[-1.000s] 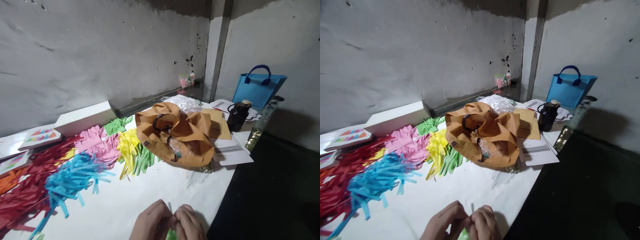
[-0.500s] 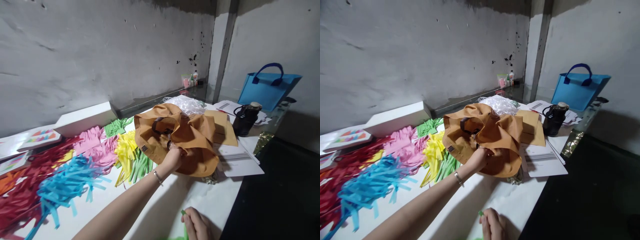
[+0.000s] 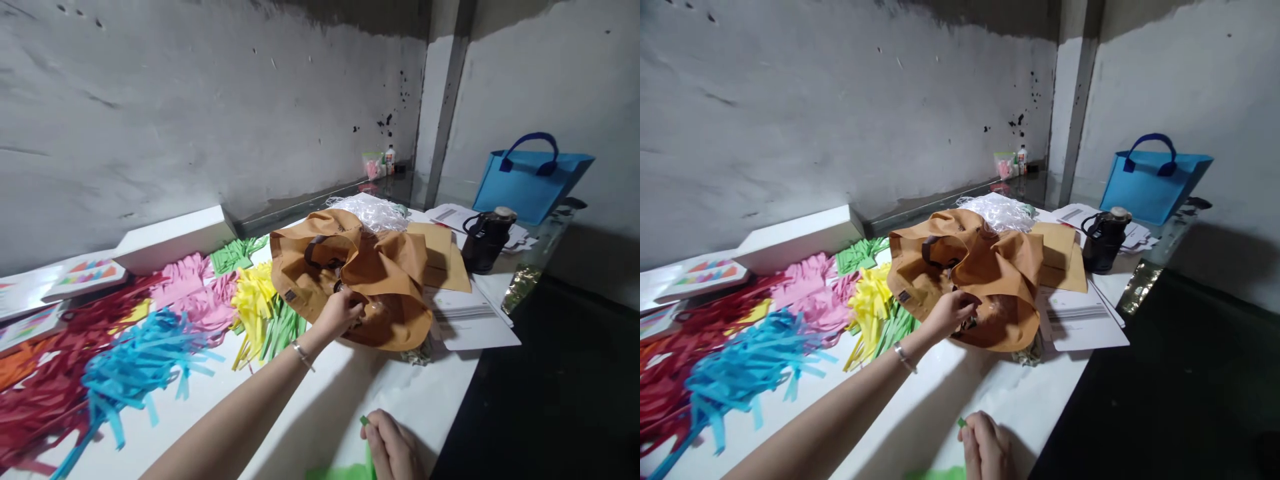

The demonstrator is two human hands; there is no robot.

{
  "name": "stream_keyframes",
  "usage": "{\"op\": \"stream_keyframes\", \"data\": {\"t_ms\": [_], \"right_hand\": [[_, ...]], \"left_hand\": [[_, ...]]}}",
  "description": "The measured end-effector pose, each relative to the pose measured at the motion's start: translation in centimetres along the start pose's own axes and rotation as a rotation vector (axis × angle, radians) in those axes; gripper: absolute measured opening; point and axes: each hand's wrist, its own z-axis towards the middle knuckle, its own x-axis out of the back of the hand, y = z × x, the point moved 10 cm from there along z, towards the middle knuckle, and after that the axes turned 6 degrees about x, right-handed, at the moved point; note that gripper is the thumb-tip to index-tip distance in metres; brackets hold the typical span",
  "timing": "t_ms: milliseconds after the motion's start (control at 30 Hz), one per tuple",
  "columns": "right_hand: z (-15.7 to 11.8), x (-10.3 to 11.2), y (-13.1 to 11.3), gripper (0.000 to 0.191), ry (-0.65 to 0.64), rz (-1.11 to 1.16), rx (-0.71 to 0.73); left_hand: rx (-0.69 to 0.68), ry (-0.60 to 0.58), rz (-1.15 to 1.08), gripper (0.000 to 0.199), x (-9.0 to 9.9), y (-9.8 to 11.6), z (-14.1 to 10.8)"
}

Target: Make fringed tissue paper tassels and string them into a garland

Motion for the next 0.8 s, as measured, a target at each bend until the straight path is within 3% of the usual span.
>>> {"op": "stream_keyframes", "data": {"t_ms": [167,367,467,633,800], "right_hand": [[-0.1,0.1,0.5,0.038,-0.032,0.056,-0.051],[-0.8,0.6,-1.3,0.031,-0.102,0.08,-0.027],[-1.9,-0.4,-4.6,0.031,-0.156,0.136,-0.033],[-3.8,-3.3,-12.6,0.027,-0.243,0.224,0.128],[-6.1,-5.9,-16.0,0.022,-0.383,0.277,0.214]], "left_hand": [[0.192,-0.025,-0.343,0.032,2.8,-2.5,-8.1],[0.38,0.126,-0.842,0.037,4.2,-5.5,-21.1],[0.391,0.177,-0.991,0.031,4.0,-6.0,-26.3],[0.392,0.277,-1.241,0.032,3.6,-6.7,-32.9],[0.35,0.368,-1.307,0.033,3.7,-8.0,-37.3]]}}
